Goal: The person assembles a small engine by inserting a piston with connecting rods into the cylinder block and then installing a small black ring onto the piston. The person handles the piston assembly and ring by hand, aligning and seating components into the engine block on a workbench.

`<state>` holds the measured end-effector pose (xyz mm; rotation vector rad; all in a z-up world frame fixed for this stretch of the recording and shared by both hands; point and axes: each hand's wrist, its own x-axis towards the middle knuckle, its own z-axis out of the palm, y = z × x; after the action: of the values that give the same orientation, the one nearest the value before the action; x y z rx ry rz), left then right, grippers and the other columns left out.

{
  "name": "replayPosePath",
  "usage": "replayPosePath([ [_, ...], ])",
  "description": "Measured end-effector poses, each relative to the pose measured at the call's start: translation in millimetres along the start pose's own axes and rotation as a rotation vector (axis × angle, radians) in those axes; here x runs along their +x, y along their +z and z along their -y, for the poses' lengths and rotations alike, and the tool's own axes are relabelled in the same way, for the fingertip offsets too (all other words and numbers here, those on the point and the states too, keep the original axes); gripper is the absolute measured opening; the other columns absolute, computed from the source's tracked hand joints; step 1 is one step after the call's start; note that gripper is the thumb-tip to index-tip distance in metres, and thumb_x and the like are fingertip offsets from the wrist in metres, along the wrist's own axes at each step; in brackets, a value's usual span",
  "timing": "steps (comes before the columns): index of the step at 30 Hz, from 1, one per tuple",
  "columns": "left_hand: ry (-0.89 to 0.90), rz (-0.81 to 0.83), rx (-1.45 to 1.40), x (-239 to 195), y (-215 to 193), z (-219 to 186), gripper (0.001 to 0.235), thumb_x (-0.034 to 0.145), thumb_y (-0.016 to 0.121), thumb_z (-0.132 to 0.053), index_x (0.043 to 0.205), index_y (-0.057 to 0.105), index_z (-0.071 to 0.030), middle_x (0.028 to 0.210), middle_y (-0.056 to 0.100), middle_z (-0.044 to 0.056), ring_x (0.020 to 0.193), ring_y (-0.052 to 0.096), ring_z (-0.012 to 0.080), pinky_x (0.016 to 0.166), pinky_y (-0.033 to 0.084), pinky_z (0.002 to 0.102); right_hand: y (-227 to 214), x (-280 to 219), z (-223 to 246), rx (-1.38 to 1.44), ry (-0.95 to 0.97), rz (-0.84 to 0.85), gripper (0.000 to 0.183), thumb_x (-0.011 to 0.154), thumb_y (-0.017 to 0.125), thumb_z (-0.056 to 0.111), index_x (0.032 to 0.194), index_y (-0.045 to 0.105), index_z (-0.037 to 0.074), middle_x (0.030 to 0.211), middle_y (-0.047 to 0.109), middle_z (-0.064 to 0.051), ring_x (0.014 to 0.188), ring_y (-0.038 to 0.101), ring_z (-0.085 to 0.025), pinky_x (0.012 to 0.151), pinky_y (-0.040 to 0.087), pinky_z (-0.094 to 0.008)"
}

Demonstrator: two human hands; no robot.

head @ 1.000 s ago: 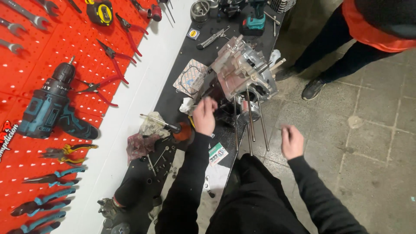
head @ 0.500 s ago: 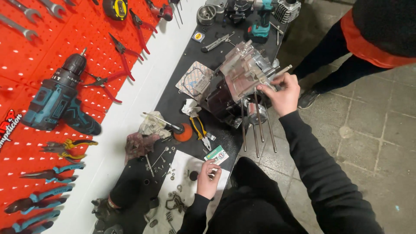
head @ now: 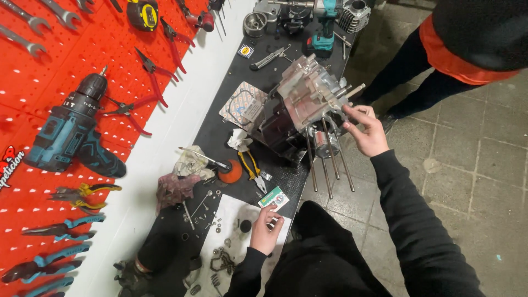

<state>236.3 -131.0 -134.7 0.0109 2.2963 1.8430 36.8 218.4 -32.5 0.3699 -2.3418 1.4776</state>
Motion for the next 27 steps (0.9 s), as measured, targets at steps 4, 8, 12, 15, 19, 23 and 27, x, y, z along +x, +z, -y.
replayPosePath([
  [4, -0.014, 0.002, -0.014, -5, 4, 2, 0.044, 0.091, 0.072, -0.008, 0.131, 0.055, -0.005, 0.094, 0.075, 0.006, 0.077, 0.070, 0.0124, 0.064, 0.053, 0.027, 12, 0, -11, -0.005, 0.071, -0.133, 0.039, 0.089, 0.082, 0.005, 0.127, 0.074, 0.005, 0.111, 0.060, -0.004, 0.104, 0.056, -0.013, 0.094, 0.048, -0.026],
  [8, -0.024, 0.023, -0.058, -6, 11, -1, 0.043, 0.091, 0.072, -0.008, 0.130, 0.055, -0.005, 0.094, 0.076, 0.006, 0.075, 0.069, 0.0128, 0.063, 0.053, 0.027, 31, 9, -3, 0.010, 0.066, -0.293, 0.026, 0.087, 0.087, 0.008, 0.109, 0.075, 0.000, 0.105, 0.062, -0.004, 0.098, 0.059, -0.012, 0.090, 0.049, -0.025],
  [12, -0.012, 0.061, 0.001, -5, 13, -15, 0.038, 0.091, 0.074, -0.011, 0.125, 0.059, -0.005, 0.094, 0.076, 0.005, 0.073, 0.069, 0.0127, 0.063, 0.053, 0.027, 33, 22, -18, 0.229, 0.250, -0.405, 0.021, 0.095, 0.080, 0.015, 0.087, 0.069, -0.001, 0.093, 0.065, -0.004, 0.082, 0.058, -0.009, 0.078, 0.047, -0.024],
  [15, -0.013, 0.057, 0.000, -9, 10, -12, 0.036, 0.090, 0.075, -0.013, 0.123, 0.061, -0.004, 0.094, 0.077, 0.005, 0.074, 0.070, 0.0121, 0.063, 0.053, 0.027, 27, 23, -24, 0.355, 0.312, -0.435, 0.028, 0.109, 0.065, 0.020, 0.089, 0.068, 0.000, 0.090, 0.067, -0.004, 0.079, 0.056, -0.008, 0.076, 0.045, -0.024],
  [19, -0.028, -0.003, 0.021, -12, 2, -7, 0.033, 0.091, 0.075, -0.015, 0.120, 0.063, -0.005, 0.093, 0.079, 0.004, 0.075, 0.070, 0.0115, 0.062, 0.051, 0.027, 17, 10, 19, 0.162, 0.153, -0.369, 0.016, 0.109, 0.055, 0.015, 0.113, 0.065, 0.002, 0.104, 0.072, -0.002, 0.093, 0.063, -0.007, 0.085, 0.050, -0.023],
  [23, -0.046, 0.004, 0.006, -14, 1, 6, 0.035, 0.090, 0.075, -0.015, 0.121, 0.063, -0.005, 0.091, 0.078, 0.005, 0.072, 0.069, 0.0124, 0.062, 0.051, 0.027, 14, 2, 50, -0.087, 0.008, -0.281, 0.019, 0.100, 0.066, 0.008, 0.118, 0.067, 0.000, 0.111, 0.071, -0.006, 0.098, 0.063, -0.013, 0.085, 0.049, -0.026],
  [27, -0.040, 0.017, 0.003, -10, 3, 6, 0.034, 0.090, 0.075, -0.014, 0.121, 0.063, -0.006, 0.092, 0.079, 0.004, 0.074, 0.070, 0.0113, 0.062, 0.052, 0.027, 23, 1, 33, -0.243, -0.096, -0.302, 0.014, 0.093, 0.080, 0.004, 0.104, 0.072, 0.001, 0.109, 0.072, -0.010, 0.100, 0.062, -0.021, 0.088, 0.050, -0.030],
])
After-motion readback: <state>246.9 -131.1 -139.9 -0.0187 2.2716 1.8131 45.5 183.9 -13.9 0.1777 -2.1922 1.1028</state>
